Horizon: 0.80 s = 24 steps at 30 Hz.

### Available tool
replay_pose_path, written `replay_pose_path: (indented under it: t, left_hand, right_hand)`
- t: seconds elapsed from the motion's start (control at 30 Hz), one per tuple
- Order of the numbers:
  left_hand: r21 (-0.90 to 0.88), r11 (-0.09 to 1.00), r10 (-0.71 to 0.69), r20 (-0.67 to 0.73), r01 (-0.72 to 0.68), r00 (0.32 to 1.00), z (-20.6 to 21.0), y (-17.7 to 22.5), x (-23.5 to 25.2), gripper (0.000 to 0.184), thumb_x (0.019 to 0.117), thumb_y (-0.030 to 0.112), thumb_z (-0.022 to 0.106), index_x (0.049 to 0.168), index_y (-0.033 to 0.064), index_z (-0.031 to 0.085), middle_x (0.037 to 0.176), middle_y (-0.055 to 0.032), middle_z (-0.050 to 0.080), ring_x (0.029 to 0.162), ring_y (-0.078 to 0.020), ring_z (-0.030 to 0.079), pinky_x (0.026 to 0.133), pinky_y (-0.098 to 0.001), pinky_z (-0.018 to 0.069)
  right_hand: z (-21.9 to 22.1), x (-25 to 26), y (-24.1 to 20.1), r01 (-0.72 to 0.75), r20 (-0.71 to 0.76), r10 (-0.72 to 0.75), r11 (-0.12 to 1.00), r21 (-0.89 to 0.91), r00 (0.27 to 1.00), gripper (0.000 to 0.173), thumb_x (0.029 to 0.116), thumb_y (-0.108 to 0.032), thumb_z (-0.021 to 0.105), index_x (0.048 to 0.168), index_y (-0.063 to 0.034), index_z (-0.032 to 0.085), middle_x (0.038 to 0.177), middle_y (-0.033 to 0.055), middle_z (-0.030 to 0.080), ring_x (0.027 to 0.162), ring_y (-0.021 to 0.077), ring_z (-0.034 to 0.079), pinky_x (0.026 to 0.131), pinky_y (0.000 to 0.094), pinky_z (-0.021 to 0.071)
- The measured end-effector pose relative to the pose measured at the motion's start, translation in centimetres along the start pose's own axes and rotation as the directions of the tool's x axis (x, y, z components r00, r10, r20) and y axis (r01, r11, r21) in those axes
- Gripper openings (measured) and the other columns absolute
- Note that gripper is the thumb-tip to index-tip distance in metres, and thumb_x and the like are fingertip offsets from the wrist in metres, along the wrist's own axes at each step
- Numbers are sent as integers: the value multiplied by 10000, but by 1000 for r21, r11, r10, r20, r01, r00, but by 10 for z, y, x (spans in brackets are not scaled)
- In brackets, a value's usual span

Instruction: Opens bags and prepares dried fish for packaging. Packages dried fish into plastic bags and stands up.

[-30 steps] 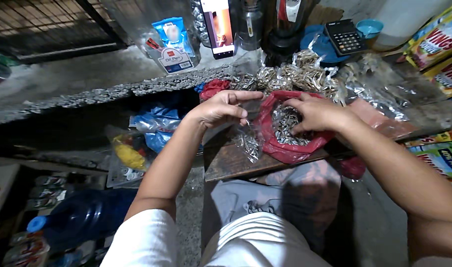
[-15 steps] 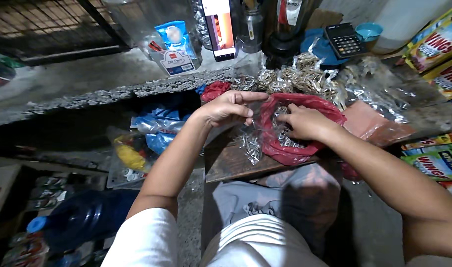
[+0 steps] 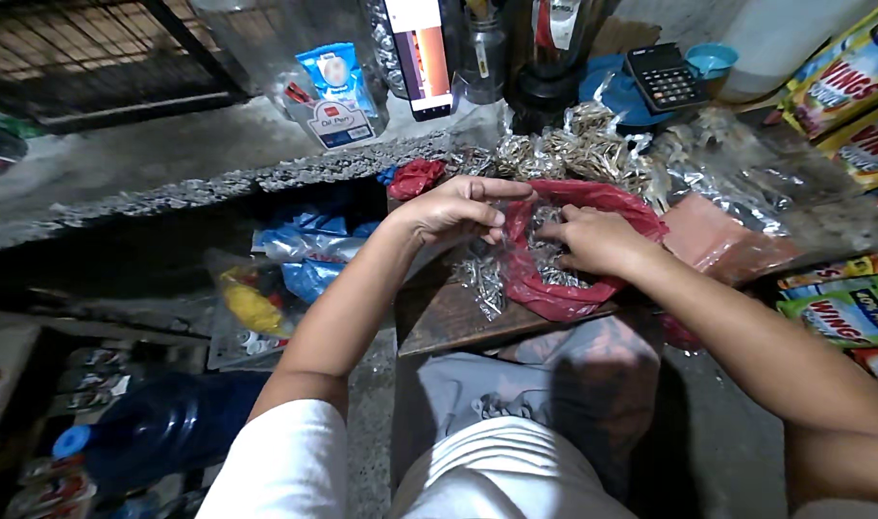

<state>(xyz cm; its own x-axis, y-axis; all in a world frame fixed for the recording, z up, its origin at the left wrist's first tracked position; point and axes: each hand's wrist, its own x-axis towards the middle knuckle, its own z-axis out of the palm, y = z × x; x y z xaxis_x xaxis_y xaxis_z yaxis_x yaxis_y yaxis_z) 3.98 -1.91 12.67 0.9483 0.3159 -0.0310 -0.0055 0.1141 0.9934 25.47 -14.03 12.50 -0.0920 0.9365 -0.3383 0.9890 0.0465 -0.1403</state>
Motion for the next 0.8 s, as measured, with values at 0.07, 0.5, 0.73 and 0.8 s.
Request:
replay_pose_path:
  t: [0.07, 0.5, 0.73, 0.8]
  left_hand:
    - [-8, 1000, -4, 1, 4, 1000, 1, 0, 2, 527, 878, -47, 549, 1401, 19, 539, 1285, 19, 681, 755, -3, 685, 661, -171, 585]
    - [6, 998, -61, -32, 61, 998, 3, 1, 10, 504, 924, -63, 499, 1421, 16, 514, 1274, 11, 671, 744, -1, 671, 677, -170, 578]
    - [-10, 995, -101, -46, 100, 994, 6, 1, 20, 485, 936, -73, 484, 1414, 6, 510, 1189, -1, 689, 730, -7, 665, 676, -176, 577]
    - [2, 993, -119, -62, 120, 991, 9, 1, 22, 481, 947, -64, 482, 1423, 6, 503, 1242, -20, 667, 749, -9, 656, 681, -178, 567]
  right_hand:
    - [2, -1, 0, 4, -17, -4, 1000, -4, 1000, 426, 946, -117, 705, 1365, -181, 662, 1355, 285, 572, 1221, 497, 566, 935, 654, 471]
    - [-11, -4, 30, 71, -215, -15, 965, 254, 977, 258, 1008, -49, 590, 1245, 3, 675, 1184, 257, 687, 1149, 443, 642, 998, 638, 458]
    - [-33, -19, 45, 105, -320, 95, 825, 555, 943, 243, 1003, -51, 614, 1240, 0, 636, 1127, 195, 676, 975, 264, 663, 884, 488, 525]
    - [-37, -23, 46, 131, -357, 137, 764, 631, 924, 265, 998, -44, 609, 1259, -1, 607, 1087, 164, 662, 900, 175, 636, 834, 397, 526]
